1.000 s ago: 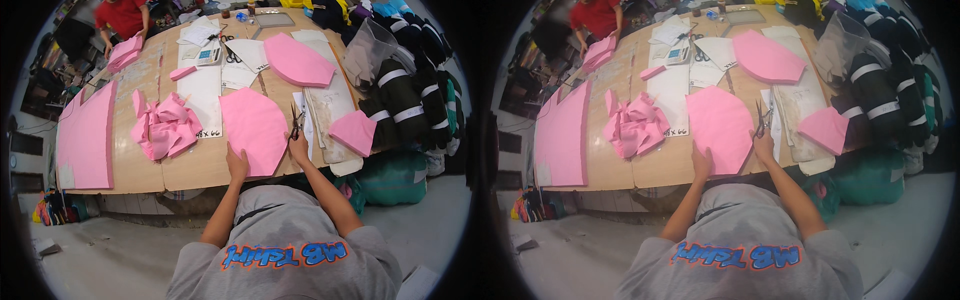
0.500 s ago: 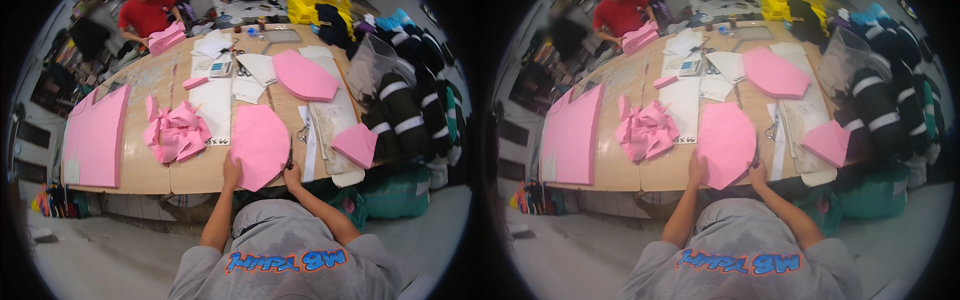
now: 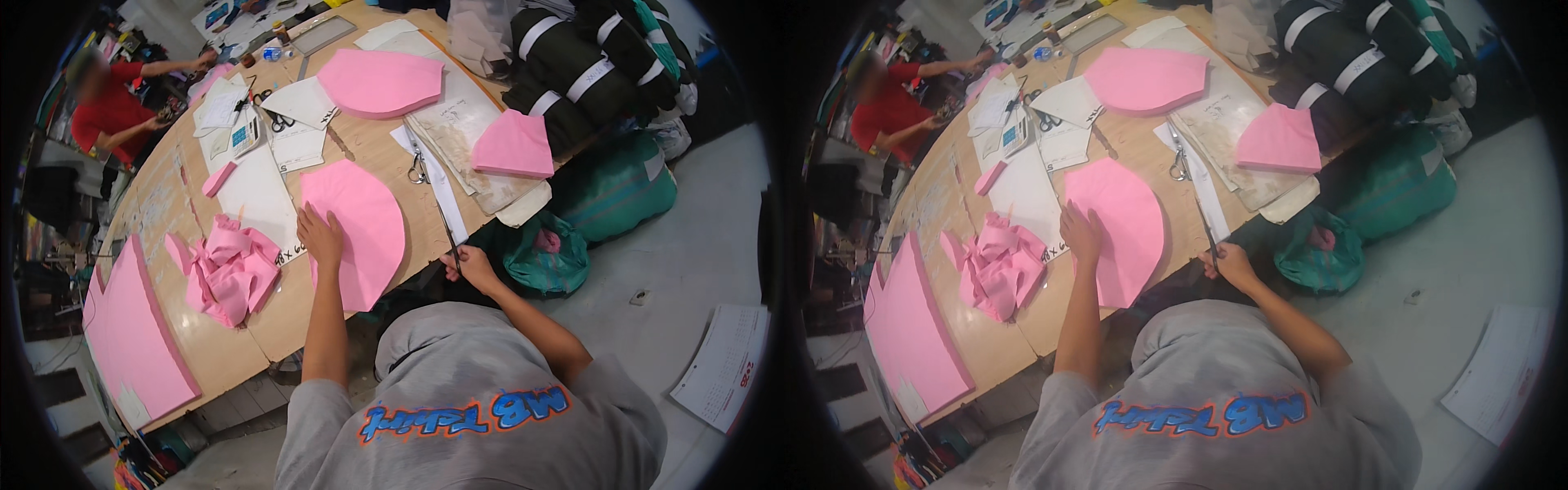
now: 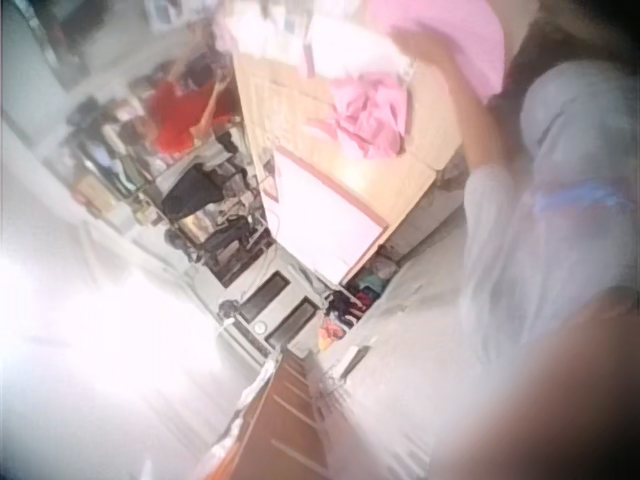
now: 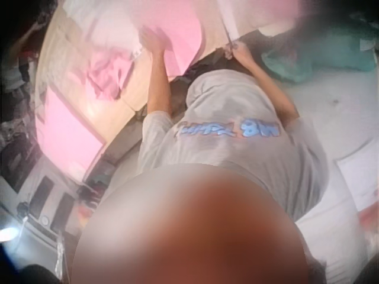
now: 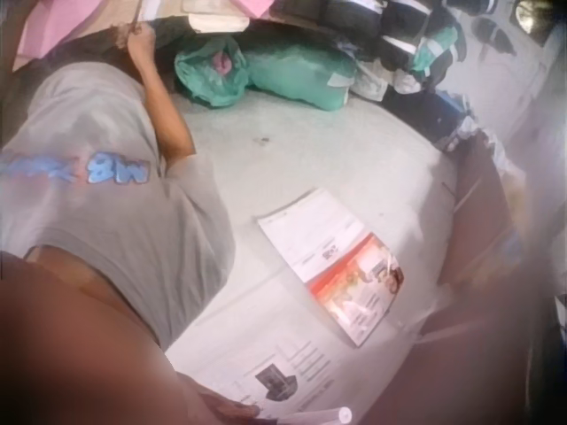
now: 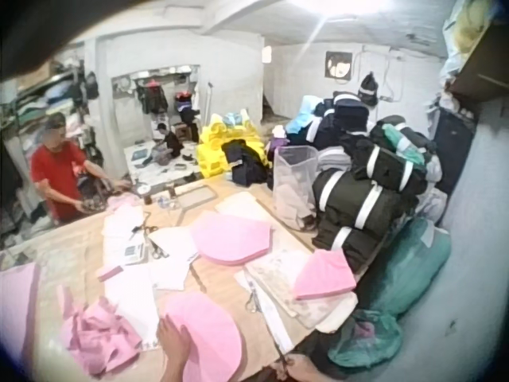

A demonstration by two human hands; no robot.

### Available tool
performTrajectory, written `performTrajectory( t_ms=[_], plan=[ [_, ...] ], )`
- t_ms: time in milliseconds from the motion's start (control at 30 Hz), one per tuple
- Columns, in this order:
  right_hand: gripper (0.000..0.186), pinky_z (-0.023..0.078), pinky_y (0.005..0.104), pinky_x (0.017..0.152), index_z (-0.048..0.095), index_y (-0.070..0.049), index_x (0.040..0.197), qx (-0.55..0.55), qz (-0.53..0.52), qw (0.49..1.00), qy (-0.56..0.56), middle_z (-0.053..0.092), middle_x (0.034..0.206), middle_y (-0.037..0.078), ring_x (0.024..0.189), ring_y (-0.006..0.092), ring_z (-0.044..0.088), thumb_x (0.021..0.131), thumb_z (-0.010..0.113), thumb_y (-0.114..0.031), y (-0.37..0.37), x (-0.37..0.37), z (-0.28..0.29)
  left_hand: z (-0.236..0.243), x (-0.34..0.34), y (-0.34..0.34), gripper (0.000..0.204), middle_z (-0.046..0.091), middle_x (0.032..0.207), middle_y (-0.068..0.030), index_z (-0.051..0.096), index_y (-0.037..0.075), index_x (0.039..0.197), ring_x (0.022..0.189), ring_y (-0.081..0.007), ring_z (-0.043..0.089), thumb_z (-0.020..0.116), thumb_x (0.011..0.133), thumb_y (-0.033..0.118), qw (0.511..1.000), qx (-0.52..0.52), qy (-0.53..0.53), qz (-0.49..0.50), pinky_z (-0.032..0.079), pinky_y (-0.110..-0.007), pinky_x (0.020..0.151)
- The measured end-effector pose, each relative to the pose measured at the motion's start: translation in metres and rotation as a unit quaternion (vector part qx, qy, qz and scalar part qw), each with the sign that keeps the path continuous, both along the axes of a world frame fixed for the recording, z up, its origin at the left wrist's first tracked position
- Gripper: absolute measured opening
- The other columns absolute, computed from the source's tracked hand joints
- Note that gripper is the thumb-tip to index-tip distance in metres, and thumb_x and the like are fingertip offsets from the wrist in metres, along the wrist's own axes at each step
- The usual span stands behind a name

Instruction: The person cuts pink fabric pieces using scissors on a cluttered worktable. They repeatedly trim and shape the fabric, then gather the cut pieces and place them into a green bag.

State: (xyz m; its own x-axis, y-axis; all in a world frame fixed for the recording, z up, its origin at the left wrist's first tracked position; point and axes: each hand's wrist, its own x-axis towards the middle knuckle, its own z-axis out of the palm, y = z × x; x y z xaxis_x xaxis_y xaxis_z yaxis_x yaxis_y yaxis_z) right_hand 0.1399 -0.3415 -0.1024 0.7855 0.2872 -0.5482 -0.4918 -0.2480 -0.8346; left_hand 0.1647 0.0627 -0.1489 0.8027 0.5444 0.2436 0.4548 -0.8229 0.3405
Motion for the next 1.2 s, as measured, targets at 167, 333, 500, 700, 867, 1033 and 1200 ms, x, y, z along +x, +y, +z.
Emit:
performTrajectory(
  t_ms=[167, 333, 500, 700, 867, 1033, 1200],
  plan=[
    [0.045, 0.052, 0.0331, 0.062, 0.068, -0.005, 0.088, -0.163, 0.078, 0.983, -0.026, 0.073, 0.077, 0.004, 0.068, 0.0126, 0.069, 0.1, 0.097, -0.037, -0.058, -0.055, 0.01, -0.007, 0.083, 0.027, 0.072, 0.06, 0.165, -0.0306, 0.049, -0.001, 0.169, 0.155, -0.0469, 0.056, 0.061, 0.116, 0.045, 0.977, -0.165, 0.026, 0.13, 0.042, -0.06, 0.129],
    [0.042, 0.049, 0.0326, 0.063, 0.067, -0.007, 0.089, -0.213, -0.005, 0.977, 0.031, 0.069, 0.075, 0.001, 0.067, 0.01, 0.062, 0.098, 0.099, -0.032, -0.086, -0.106, -0.002, -0.025, 0.101, 0.007, 0.067, 0.071, 0.154, -0.0253, 0.059, -0.001, 0.162, 0.143, -0.045, 0.064, 0.057, 0.118, 0.049, 0.979, -0.094, 0.029, 0.177, 0.047, -0.057, 0.122],
    [0.04, 0.049, 0.0297, 0.064, 0.066, -0.007, 0.091, -0.137, -0.093, 0.985, 0.056, 0.068, 0.076, 0.0, 0.067, 0.0092, 0.063, 0.1, 0.098, -0.03, -0.083, -0.118, -0.001, -0.029, 0.087, -0.048, 0.062, 0.074, 0.149, -0.0244, 0.063, -0.002, 0.158, 0.137, -0.044, 0.067, 0.056, 0.119, 0.046, 0.999, -0.053, 0.003, 0.005, 0.048, -0.056, 0.119],
    [0.052, 0.049, 0.0361, 0.066, 0.066, -0.005, 0.092, -0.138, -0.057, 0.989, 0.015, 0.066, 0.074, 0.003, 0.068, 0.0129, 0.062, 0.096, 0.099, -0.044, -0.05, -0.094, 0.013, -0.018, 0.063, -0.063, 0.06, 0.074, 0.149, -0.0242, 0.062, -0.004, 0.159, 0.136, -0.0433, 0.067, 0.055, 0.12, 0.042, 0.997, -0.035, -0.01, -0.062, 0.049, -0.056, 0.117],
    [0.068, 0.052, 0.0409, 0.071, 0.066, -0.002, 0.094, -0.199, 0.013, 0.979, -0.032, 0.067, 0.081, 0.008, 0.076, 0.0195, 0.062, 0.089, 0.1, -0.061, -0.009, -0.074, 0.016, -0.018, 0.044, -0.049, 0.06, 0.073, 0.15, -0.0245, 0.061, -0.004, 0.16, 0.136, -0.0431, 0.067, 0.056, 0.12, 0.041, 0.995, -0.029, 0.017, -0.09, 0.051, -0.055, 0.115],
    [0.068, 0.055, 0.0433, 0.074, 0.065, -0.002, 0.094, -0.181, 0.013, 0.983, -0.021, 0.07, 0.084, 0.014, 0.079, 0.0263, 0.068, 0.089, 0.098, -0.062, 0.023, -0.069, 0.013, -0.017, 0.02, -0.034, 0.061, 0.073, 0.151, -0.0249, 0.06, -0.004, 0.162, 0.138, -0.0433, 0.067, 0.057, 0.12, 0.04, 0.994, -0.035, 0.011, -0.1, 0.05, -0.056, 0.117],
    [0.067, 0.056, 0.0457, 0.075, 0.067, -0.002, 0.096, -0.183, 0.034, 0.981, -0.049, 0.072, 0.084, 0.018, 0.078, 0.0324, 0.071, 0.089, 0.098, -0.061, 0.047, -0.056, 0.004, -0.011, 0.013, -0.028, 0.063, 0.058, 0.173, -0.0228, 0.053, -0.001, 0.171, 0.161, -0.0398, 0.052, 0.056, 0.121, 0.037, 0.987, 0.059, -0.062, -0.135, 0.036, -0.06, 0.133]
  ],
)
